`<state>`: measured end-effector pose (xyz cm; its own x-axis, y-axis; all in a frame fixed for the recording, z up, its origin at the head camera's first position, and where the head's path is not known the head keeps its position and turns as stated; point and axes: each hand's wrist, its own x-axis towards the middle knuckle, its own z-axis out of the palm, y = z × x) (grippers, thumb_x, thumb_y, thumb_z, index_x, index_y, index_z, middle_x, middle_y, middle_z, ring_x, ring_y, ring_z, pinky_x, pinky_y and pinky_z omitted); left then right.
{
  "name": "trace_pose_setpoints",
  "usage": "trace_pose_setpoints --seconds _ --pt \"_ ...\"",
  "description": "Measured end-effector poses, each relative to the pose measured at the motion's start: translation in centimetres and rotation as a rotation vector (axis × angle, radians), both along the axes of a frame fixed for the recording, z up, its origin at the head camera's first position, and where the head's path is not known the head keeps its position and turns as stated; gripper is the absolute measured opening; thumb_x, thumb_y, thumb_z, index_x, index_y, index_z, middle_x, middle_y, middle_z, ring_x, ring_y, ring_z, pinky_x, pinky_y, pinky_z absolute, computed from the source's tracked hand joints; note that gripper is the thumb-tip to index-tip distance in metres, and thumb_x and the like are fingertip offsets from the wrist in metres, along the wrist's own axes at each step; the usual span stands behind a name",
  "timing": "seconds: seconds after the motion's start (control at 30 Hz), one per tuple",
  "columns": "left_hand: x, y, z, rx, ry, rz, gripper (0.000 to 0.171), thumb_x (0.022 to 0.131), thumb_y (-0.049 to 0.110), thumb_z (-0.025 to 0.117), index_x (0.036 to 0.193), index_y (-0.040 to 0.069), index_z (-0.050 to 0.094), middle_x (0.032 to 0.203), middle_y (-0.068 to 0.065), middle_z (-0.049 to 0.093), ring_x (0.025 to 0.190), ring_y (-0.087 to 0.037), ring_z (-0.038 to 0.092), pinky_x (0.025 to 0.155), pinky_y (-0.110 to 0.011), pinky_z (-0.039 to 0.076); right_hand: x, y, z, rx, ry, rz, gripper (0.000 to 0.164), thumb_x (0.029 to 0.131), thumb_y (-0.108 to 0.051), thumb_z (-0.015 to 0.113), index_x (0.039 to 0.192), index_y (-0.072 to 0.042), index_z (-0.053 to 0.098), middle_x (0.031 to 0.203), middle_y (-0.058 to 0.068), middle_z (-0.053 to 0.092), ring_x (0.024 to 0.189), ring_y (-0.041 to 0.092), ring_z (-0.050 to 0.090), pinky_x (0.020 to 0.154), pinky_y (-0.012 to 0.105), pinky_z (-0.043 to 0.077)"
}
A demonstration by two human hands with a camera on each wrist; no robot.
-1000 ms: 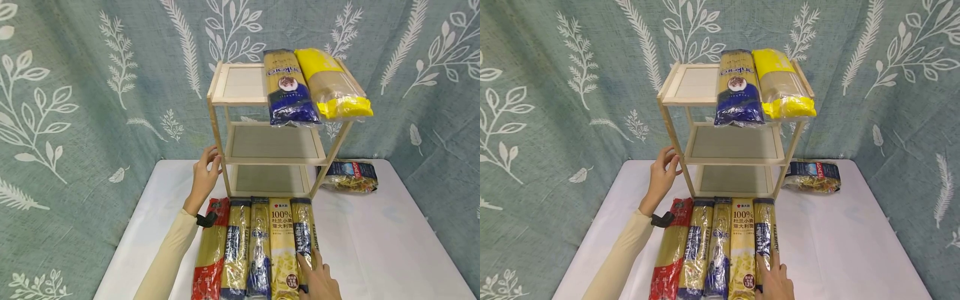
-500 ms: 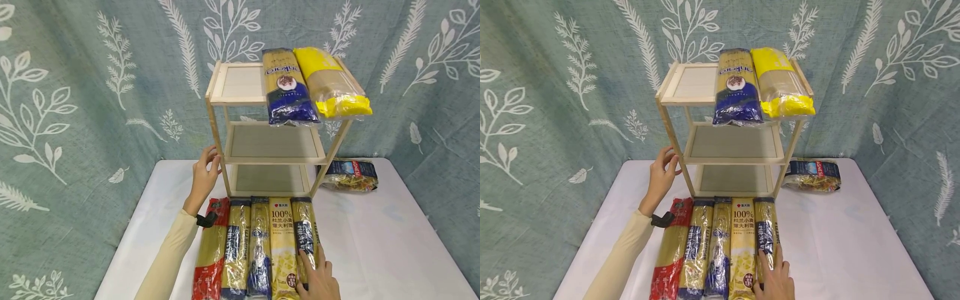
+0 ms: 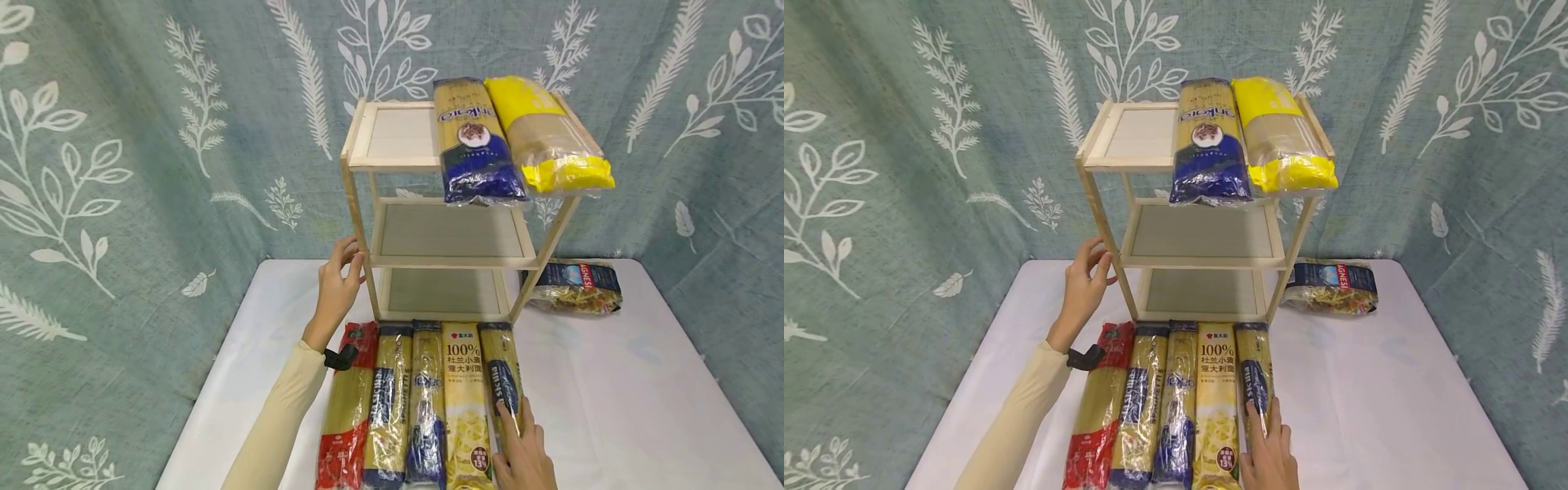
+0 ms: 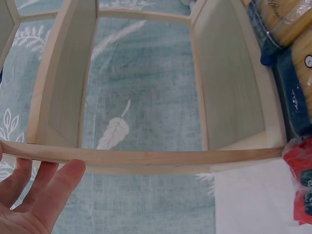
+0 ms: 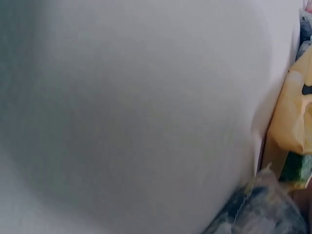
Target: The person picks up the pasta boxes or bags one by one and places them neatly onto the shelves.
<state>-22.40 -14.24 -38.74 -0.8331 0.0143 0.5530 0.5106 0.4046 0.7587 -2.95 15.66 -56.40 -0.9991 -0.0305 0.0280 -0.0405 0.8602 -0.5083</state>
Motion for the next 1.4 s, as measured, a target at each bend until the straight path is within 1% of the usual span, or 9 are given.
trace_pose_setpoints --seconds 0.2,0.43,0.5,0.7,0.77,0.9,1.0,1.2,1.4 --pt "0.1 -0.1 0.1 -0.001 -0.005 0.013 0.032 0.099 0.005 0.049 0.130 -0.004 0.049 0.118 -0.031 0.058 0.103 -0.039 0.059 0.064 -0.051 0.056 -0.1 -0.5 -0.7 0.082 0.116 -0.015 0.060 0.078 -0.005 0.060 0.136 -0.012 0.043 0.142 0.032 0.024 0.071 0.025 0.039 0.033 0.019 0.020" --pt "-0.1 -0.4 0.1 -0.003 0.004 0.018 0.032 0.099 0.005 0.049 0.130 -0.004 0.049 0.117 -0.031 0.058 0.103 -0.040 0.059 0.064 -0.052 0.056 -0.7 -0.4 -0.6 0.082 0.200 0.008 0.055 0.081 -0.005 0.065 0.132 -0.009 0.045 0.137 0.034 0.028 0.082 0.038 0.051 0.032 0.021 0.026" --pt "-0.1 -0.4 0.1 -0.006 0.006 0.016 0.032 0.099 0.005 0.049 0.129 -0.005 0.049 0.116 -0.031 0.058 0.102 -0.040 0.060 0.063 -0.051 0.056 -0.6 -0.2 -0.5 0.057 0.249 0.007 0.056 0.078 -0.001 0.065 0.130 -0.008 0.048 0.135 0.033 0.033 0.083 0.039 0.053 0.033 0.024 0.031" --pt "0.0 -0.3 0.0 -0.013 0.003 0.025 0.032 0.098 0.005 0.049 0.129 -0.005 0.049 0.115 -0.030 0.059 0.101 -0.039 0.060 0.063 -0.046 0.058 -0.4 1.4 -0.2 -0.041 0.514 -0.019 0.058 0.060 0.005 0.065 0.118 -0.005 0.063 0.123 0.030 0.052 0.086 0.040 0.061 0.044 0.040 0.049" --pt "-0.2 -0.2 -0.3 -0.012 0.001 0.030 0.032 0.098 0.004 0.050 0.129 -0.005 0.049 0.115 -0.030 0.059 0.101 -0.039 0.060 0.062 -0.046 0.058 -0.1 2.0 0.1 -0.053 0.554 -0.019 0.058 0.058 0.004 0.066 0.115 -0.004 0.065 0.120 0.028 0.055 0.088 0.040 0.063 0.050 0.045 0.052" --pt "-1.4 -0.5 -1.7 -0.002 -0.003 0.025 0.034 0.099 0.006 0.050 0.131 -0.003 0.048 0.116 -0.030 0.059 0.101 -0.039 0.060 0.062 -0.047 0.058 0.5 2.9 0.7 -0.058 0.573 -0.015 0.056 0.057 0.001 0.067 0.112 -0.005 0.067 0.118 0.025 0.058 0.089 0.037 0.064 0.054 0.043 0.054" --pt "-2.2 -0.7 -2.6 0.003 -0.008 0.017 0.035 0.099 0.011 0.051 0.132 0.001 0.049 0.117 -0.027 0.059 0.102 -0.037 0.060 0.062 -0.045 0.058 0.9 3.5 1.3 -0.060 0.566 -0.011 0.056 0.055 0.001 0.066 0.111 -0.005 0.069 0.117 0.023 0.060 0.087 0.033 0.065 0.053 0.033 0.053" --pt "-2.2 -1.0 -2.8 0.013 -0.009 0.012 0.035 0.099 0.021 0.051 0.132 0.009 0.050 0.118 -0.022 0.061 0.103 -0.031 0.061 0.063 -0.041 0.058 1.3 4.0 2.6 -0.055 0.542 0.036 0.055 0.056 0.001 0.068 0.110 -0.007 0.070 0.116 0.021 0.061 0.079 0.027 0.064 0.051 0.015 0.045" --pt "-2.1 -1.1 -2.7 -0.013 -0.014 0.018 0.036 0.100 0.024 0.049 0.133 0.010 0.050 0.119 -0.020 0.061 0.103 -0.028 0.061 0.063 -0.037 0.059 1.4 4.2 4.0 -0.056 0.563 0.105 0.058 0.055 -0.002 0.072 0.112 -0.011 0.070 0.119 0.016 0.061 0.083 0.021 0.063 0.064 0.009 0.047"
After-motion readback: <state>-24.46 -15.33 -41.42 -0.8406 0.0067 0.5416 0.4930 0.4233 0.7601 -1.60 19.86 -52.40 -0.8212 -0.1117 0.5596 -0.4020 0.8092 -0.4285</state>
